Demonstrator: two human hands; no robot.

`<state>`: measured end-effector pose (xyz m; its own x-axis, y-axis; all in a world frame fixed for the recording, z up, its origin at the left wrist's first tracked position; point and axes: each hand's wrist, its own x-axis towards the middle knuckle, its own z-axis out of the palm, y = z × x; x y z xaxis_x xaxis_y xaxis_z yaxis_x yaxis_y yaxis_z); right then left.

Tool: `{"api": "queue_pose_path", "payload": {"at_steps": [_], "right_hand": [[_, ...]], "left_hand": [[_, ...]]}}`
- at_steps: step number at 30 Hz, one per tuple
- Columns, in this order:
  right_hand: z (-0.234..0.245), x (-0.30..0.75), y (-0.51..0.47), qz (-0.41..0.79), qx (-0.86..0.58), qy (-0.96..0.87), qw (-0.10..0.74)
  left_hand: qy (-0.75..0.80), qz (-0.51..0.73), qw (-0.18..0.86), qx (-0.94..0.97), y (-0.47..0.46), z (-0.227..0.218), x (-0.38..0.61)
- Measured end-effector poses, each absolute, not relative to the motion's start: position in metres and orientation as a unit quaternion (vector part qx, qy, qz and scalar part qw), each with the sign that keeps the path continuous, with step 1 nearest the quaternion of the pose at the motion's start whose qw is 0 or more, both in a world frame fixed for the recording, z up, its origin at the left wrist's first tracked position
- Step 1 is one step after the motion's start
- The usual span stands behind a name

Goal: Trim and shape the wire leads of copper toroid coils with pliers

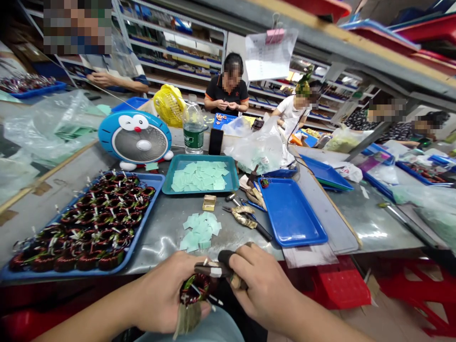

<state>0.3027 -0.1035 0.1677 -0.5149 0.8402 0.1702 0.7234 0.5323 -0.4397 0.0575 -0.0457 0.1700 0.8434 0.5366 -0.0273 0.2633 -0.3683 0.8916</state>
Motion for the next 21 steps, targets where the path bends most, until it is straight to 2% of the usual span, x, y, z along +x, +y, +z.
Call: {"api": "queue_pose_path", "payload": {"at_steps": [6, 10, 13, 17, 21], "right_hand": [[0.165, 0.3, -0.116, 0.077, -0.47, -0.855, 0.205], [0.152, 0.293, -0.129, -0.004, -0.469, -0.844, 0.261], [0.142, 0.289, -0.134, 0.012, -0.472, -0.833, 0.288], [0.14, 0.291, -0.132, 0.02, -0.491, -0.833, 0.254], [0.143, 0.295, -0.127, 0.038, -0.487, -0.837, 0.247]], "left_hand": [[0.298, 0.2, 0.54, 0.761, -0.053, 0.155, 0.058], [0.31, 0.226, 0.59, 0.711, -0.058, 0.154, 0.051], [0.288, 0.203, 0.571, 0.742, -0.056, 0.16, 0.045], [0.292, 0.178, 0.526, 0.779, -0.051, 0.168, 0.041], [0.303, 0.166, 0.529, 0.775, -0.053, 0.167, 0.042]]}}
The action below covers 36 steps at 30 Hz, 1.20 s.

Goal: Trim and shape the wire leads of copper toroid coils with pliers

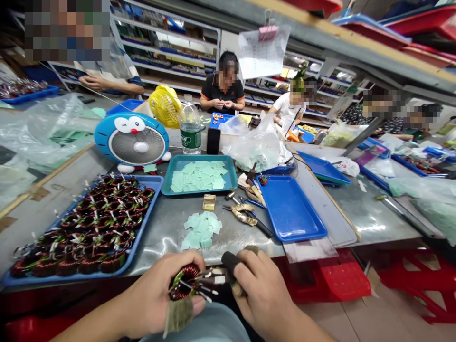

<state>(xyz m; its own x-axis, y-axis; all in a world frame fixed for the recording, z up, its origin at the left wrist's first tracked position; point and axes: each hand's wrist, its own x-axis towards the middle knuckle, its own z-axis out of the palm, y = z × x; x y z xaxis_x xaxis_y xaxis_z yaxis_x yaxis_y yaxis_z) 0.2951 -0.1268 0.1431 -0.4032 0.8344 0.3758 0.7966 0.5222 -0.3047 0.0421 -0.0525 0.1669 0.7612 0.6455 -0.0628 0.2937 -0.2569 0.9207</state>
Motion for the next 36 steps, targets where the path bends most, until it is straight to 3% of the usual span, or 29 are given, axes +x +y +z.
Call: {"api": "queue_pose_path", "payload": {"at_steps": [11, 16, 22, 28, 36], "right_hand": [[0.121, 0.291, -0.136, 0.043, -0.467, -0.822, 0.323], [0.117, 0.286, -0.141, 0.056, -0.465, -0.81, 0.353], [0.123, 0.288, -0.138, 0.093, -0.445, -0.825, 0.336], [0.122, 0.288, -0.136, 0.028, -0.455, -0.815, 0.357], [0.147, 0.296, -0.131, -0.104, -0.442, -0.845, 0.281]], "left_hand": [[0.286, 0.225, 0.604, 0.709, -0.072, 0.168, 0.043], [0.288, 0.261, 0.584, 0.713, -0.076, 0.164, 0.041], [0.26, 0.207, 0.528, 0.782, -0.074, 0.176, 0.032], [0.332, 0.253, 0.572, 0.706, -0.078, 0.176, 0.041], [0.411, 0.266, 0.583, 0.648, -0.076, 0.164, 0.051]]}}
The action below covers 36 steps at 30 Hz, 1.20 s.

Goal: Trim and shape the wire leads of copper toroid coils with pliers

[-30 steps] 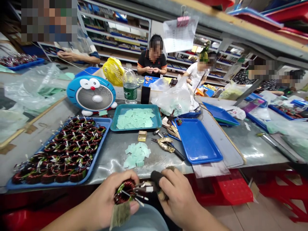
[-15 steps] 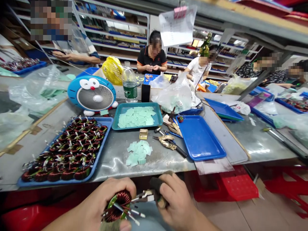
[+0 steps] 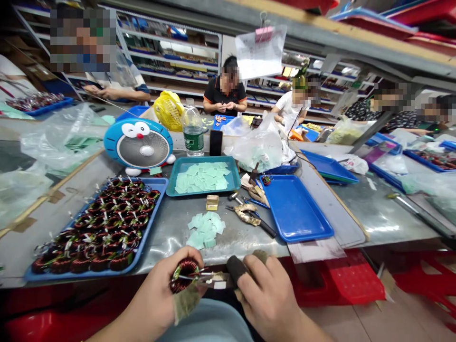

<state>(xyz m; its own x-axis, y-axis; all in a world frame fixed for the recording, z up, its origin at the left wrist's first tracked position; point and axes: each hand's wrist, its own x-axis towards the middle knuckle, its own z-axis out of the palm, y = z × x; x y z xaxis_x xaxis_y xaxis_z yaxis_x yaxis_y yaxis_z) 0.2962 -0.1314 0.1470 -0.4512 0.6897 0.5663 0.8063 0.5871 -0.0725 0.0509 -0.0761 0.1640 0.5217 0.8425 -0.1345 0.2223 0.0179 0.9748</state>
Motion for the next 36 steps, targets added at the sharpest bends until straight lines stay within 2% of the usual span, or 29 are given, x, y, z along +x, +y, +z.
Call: {"api": "queue_pose_path", "payload": {"at_steps": [3, 7, 17, 25, 29, 32, 36], "right_hand": [[0.144, 0.296, -0.131, -0.078, -0.454, -0.835, 0.301], [0.136, 0.296, -0.131, 0.016, -0.458, -0.829, 0.319], [0.109, 0.275, -0.144, 0.103, -0.463, -0.785, 0.398], [0.1, 0.255, -0.149, 0.185, -0.449, -0.737, 0.47], [0.093, 0.253, -0.146, 0.217, -0.452, -0.724, 0.474], [0.097, 0.259, -0.14, 0.202, -0.458, -0.744, 0.442], [0.104, 0.27, -0.129, 0.206, -0.493, -0.73, 0.427]], "left_hand": [[0.406, 0.252, 0.584, 0.656, -0.077, 0.165, 0.049], [0.332, 0.23, 0.586, 0.703, -0.078, 0.171, 0.043], [0.303, 0.281, 0.563, 0.715, -0.083, 0.17, 0.041], [0.253, 0.313, 0.625, 0.669, -0.088, 0.157, 0.044], [0.266, 0.283, 0.621, 0.681, -0.083, 0.156, 0.04], [0.285, 0.245, 0.634, 0.676, -0.076, 0.157, 0.038], [0.327, 0.253, 0.644, 0.644, -0.069, 0.156, 0.036]]}}
